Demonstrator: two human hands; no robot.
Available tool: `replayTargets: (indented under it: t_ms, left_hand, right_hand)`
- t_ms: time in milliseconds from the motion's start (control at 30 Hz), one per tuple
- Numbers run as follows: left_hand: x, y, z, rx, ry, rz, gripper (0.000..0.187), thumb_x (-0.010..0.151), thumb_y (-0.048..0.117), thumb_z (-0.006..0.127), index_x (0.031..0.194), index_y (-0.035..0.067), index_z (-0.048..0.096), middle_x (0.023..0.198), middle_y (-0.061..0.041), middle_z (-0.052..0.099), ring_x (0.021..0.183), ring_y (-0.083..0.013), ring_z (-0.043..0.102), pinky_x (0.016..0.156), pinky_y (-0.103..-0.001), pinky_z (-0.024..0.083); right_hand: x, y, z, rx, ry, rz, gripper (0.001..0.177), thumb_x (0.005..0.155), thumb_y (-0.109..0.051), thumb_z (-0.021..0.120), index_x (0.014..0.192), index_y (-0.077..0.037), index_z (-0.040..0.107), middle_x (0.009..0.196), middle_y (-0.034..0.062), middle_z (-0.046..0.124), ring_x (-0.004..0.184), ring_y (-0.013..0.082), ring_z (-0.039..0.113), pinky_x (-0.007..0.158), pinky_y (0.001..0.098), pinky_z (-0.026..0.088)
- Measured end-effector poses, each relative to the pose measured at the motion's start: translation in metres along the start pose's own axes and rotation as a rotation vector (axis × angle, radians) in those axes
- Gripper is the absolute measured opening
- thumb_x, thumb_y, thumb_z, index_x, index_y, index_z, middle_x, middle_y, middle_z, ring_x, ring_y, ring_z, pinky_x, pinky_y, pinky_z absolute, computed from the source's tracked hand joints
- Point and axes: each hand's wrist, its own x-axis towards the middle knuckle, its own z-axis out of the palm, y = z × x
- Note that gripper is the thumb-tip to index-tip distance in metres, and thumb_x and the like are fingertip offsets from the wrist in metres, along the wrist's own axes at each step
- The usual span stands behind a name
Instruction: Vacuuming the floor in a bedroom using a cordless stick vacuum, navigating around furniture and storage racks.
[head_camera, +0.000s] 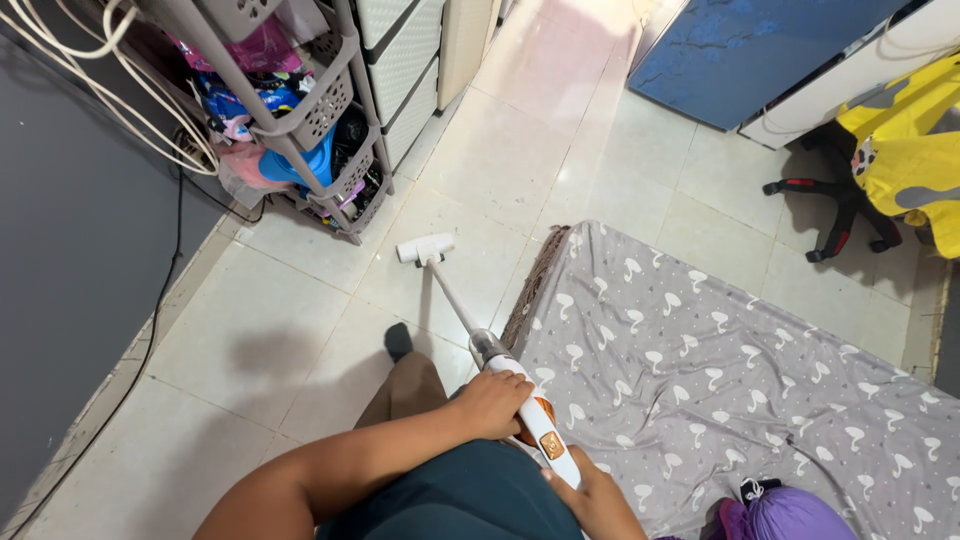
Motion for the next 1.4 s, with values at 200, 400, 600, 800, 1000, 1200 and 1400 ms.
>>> replayTargets:
  t_ms: [200, 400, 600, 800, 1000, 1200, 1400]
  left_hand:
    - [0.003, -0.038, -0.027, -0.111, -0.018, -0.061, 0.067, 0.079, 0.023, 0.067, 0.141, 0.004, 0.053, 0.142, -0.019, 0.057, 0.131, -0.0357, 0.052, 0.101, -0.052, 0.047]
    - [0.005, -0.088, -0.057, -0.121, -0.035, -0.117, 0.075, 0.082, 0.029, 0.071, 0.149, 0.004, 0.046, 0.151, -0.018, 0.05, 0.138, -0.0354, 0.048, 0.103, -0.053, 0.048]
    - [0.014, -0.157, -0.093, -0.152, 0.107, -0.021, 0.066, 0.072, 0.031, 0.076, 0.134, 0.01, 0.064, 0.133, -0.008, 0.067, 0.121, -0.0304, 0.061, 0.092, -0.048, 0.051]
    - [0.012, -0.164, -0.152, -0.225, -0.079, -0.072, 0.07, 0.076, 0.034, 0.078, 0.143, 0.018, 0.061, 0.142, -0.004, 0.063, 0.126, -0.0291, 0.058, 0.086, -0.047, 0.051]
    - [0.033, -0.164, -0.151, -0.303, -0.013, -0.073, 0.067, 0.065, 0.04, 0.08, 0.13, 0.024, 0.073, 0.128, -0.001, 0.071, 0.118, -0.0271, 0.064, 0.086, -0.045, 0.053]
    - [0.066, -0.14, -0.172, -0.396, 0.174, -0.138, 0.056, 0.058, 0.048, 0.083, 0.108, 0.024, 0.078, 0.108, -0.002, 0.075, 0.102, -0.0273, 0.068, 0.079, -0.043, 0.052]
    - [0.107, -0.084, -0.21, -0.377, 0.15, -0.175, 0.046, 0.062, 0.057, 0.078, 0.083, 0.017, 0.073, 0.078, -0.003, 0.071, 0.074, -0.0264, 0.068, 0.061, -0.041, 0.046]
  right_hand:
    - [0.021, -0.046, -0.002, 0.007, 0.01, -0.03, 0.028, 0.099, -0.046, 0.066, 0.102, -0.019, 0.061, 0.074, -0.0003, 0.054, 0.067, 0.0112, 0.047, 0.067, 0.0248, 0.041]
    - [0.048, -0.104, -0.003, -0.001, -0.03, -0.069, 0.028, 0.099, -0.046, 0.063, 0.111, -0.02, 0.062, 0.071, -0.0008, 0.054, 0.063, 0.0099, 0.048, 0.063, 0.0256, 0.04]
    - [0.067, -0.172, -0.009, -0.012, 0.0, -0.079, 0.029, 0.097, -0.047, 0.063, 0.102, -0.019, 0.062, 0.076, -0.001, 0.056, 0.071, 0.0127, 0.046, 0.069, 0.0267, 0.039]
    - [0.06, -0.215, -0.023, 0.037, -0.053, 0.026, 0.036, 0.093, -0.048, 0.065, 0.121, -0.026, 0.067, 0.077, 0.0021, 0.066, 0.054, 0.0127, 0.05, 0.05, 0.028, 0.04]
    - [0.086, -0.186, -0.037, 0.045, -0.07, -0.027, 0.032, 0.093, -0.044, 0.064, 0.117, -0.023, 0.069, 0.094, -0.0033, 0.071, 0.085, 0.01, 0.058, 0.079, 0.0246, 0.045]
    - [0.097, -0.199, -0.113, -0.158, -0.129, -0.002, 0.026, 0.094, -0.045, 0.066, 0.107, -0.022, 0.062, 0.083, -0.0002, 0.066, 0.069, 0.0127, 0.06, 0.064, 0.0276, 0.047]
    - [0.074, -0.228, -0.199, -0.334, -0.163, 0.148, 0.043, 0.09, -0.043, 0.066, 0.131, -0.031, 0.069, 0.079, 0.0027, 0.064, 0.063, 0.0137, 0.054, 0.058, 0.0258, 0.049]
